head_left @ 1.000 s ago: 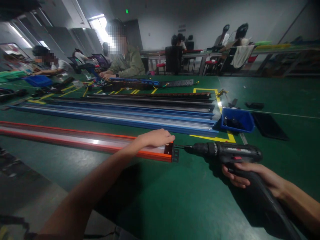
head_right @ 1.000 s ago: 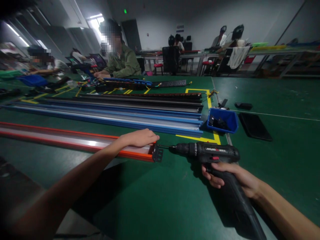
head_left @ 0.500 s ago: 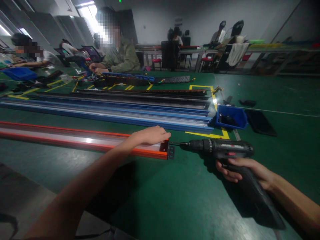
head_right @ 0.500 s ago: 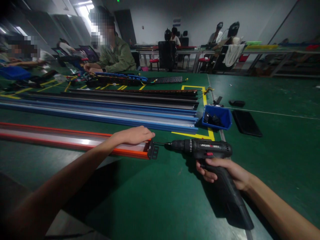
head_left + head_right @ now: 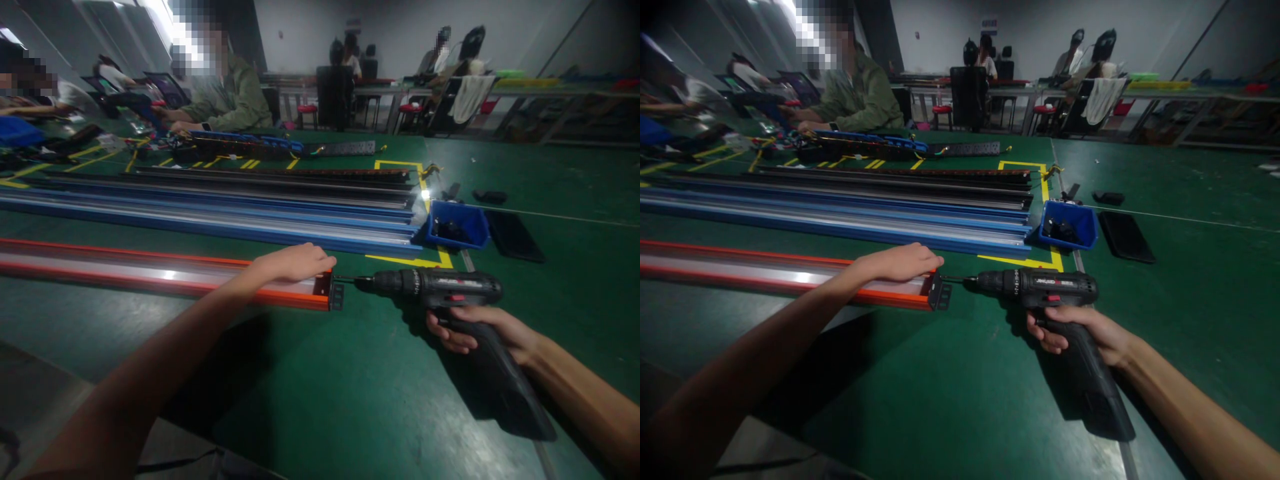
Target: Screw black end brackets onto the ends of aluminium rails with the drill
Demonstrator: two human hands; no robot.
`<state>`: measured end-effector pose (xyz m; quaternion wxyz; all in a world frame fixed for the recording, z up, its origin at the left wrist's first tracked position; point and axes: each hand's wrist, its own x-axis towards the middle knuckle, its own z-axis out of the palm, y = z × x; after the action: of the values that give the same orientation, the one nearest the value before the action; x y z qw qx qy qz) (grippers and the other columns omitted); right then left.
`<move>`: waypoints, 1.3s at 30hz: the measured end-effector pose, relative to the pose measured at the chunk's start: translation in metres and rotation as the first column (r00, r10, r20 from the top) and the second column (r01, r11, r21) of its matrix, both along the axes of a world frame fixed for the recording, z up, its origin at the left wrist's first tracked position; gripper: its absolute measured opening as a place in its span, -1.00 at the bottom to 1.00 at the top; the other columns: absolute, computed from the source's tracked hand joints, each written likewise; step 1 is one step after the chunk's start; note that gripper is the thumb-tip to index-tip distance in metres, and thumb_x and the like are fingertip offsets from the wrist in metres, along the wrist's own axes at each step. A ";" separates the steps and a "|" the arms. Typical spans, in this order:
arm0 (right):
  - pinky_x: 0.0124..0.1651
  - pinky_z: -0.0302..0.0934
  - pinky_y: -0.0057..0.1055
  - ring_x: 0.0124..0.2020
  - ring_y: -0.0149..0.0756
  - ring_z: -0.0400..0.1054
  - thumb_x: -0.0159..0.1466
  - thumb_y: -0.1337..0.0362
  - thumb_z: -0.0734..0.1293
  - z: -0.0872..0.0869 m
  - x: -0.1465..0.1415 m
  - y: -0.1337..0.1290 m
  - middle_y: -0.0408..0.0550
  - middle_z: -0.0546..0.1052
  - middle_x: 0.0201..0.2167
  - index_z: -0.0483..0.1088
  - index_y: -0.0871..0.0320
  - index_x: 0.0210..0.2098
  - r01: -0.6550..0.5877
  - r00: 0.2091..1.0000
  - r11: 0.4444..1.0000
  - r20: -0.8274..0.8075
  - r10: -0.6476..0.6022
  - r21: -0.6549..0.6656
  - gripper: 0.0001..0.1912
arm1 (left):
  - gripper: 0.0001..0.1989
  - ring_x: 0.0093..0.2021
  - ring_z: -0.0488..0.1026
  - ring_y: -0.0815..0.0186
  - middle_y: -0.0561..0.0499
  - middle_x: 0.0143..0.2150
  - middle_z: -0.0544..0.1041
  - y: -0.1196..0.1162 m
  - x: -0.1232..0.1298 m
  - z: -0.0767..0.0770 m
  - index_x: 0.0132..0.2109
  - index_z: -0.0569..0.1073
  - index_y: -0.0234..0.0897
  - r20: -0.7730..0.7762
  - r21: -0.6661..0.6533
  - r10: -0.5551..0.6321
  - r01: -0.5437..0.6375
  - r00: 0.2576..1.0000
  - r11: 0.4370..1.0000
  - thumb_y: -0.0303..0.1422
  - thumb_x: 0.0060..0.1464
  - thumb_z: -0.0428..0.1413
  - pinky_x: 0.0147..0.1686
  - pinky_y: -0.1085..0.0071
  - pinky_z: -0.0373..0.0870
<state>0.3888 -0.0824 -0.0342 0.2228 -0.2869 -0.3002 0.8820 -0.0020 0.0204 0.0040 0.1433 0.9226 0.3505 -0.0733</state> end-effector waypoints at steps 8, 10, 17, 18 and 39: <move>-0.35 0.34 -0.57 -0.54 -0.58 0.23 0.38 0.22 0.45 -0.001 0.000 0.000 0.00 0.48 -0.36 0.63 0.36 -0.13 -0.035 0.999 0.998 0.016 0.034 0.057 -0.73 | -0.57 -0.39 0.37 0.28 -0.02 -0.35 0.51 -0.002 0.001 0.003 -0.20 0.42 -0.23 -0.042 0.014 0.002 -0.002 0.999 1.000 -0.21 0.46 -0.27 -0.39 0.32 0.09; -0.35 0.33 -0.58 -0.55 -0.57 0.22 0.38 0.23 0.44 0.000 -0.001 0.000 -0.03 0.46 -0.40 0.63 0.37 -0.14 -0.032 0.999 0.997 0.011 0.032 0.065 -0.74 | -0.59 -0.37 0.37 0.27 -0.03 -0.34 0.51 -0.001 0.000 0.001 -0.19 0.43 -0.23 -0.048 0.041 -0.021 0.023 0.999 0.999 -0.24 0.46 -0.26 -0.38 0.32 0.09; -0.38 0.33 -0.58 -0.56 -0.60 0.21 0.37 0.27 0.44 0.002 -0.004 0.000 0.03 0.51 -0.35 0.62 0.40 -0.15 -0.007 1.000 0.998 -0.003 0.007 0.058 -0.76 | -0.64 -0.36 0.37 0.27 -0.06 -0.30 0.55 0.001 -0.002 -0.004 -0.16 0.46 -0.25 -0.073 0.093 -0.058 0.064 0.996 0.994 -0.32 0.43 -0.21 -0.38 0.33 0.09; -0.37 0.33 -0.58 -0.56 -0.59 0.22 0.37 0.26 0.44 0.001 -0.004 0.000 0.02 0.50 -0.36 0.63 0.40 -0.15 -0.010 1.000 0.999 -0.005 0.010 0.053 -0.75 | -0.63 -0.36 0.37 0.27 -0.06 -0.31 0.54 0.001 -0.002 -0.003 -0.16 0.45 -0.25 -0.076 0.086 -0.050 0.056 0.996 0.995 -0.30 0.44 -0.22 -0.38 0.33 0.09; -0.39 0.32 -0.58 -0.56 -0.61 0.22 0.37 0.26 0.46 -0.002 -0.001 0.000 0.06 0.51 -0.34 0.64 0.40 -0.14 0.015 1.000 0.997 0.020 -0.017 0.073 -0.74 | -0.57 -0.36 0.35 0.28 -0.06 -0.30 0.54 0.000 0.001 0.002 -0.15 0.45 -0.24 -0.056 0.040 -0.011 0.014 0.998 0.999 -0.22 0.47 -0.26 -0.36 0.31 0.08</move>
<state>0.3879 -0.0829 -0.0367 0.2371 -0.2901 -0.3319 0.8657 -0.0007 0.0201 0.0056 0.1143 0.9251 0.3500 -0.0928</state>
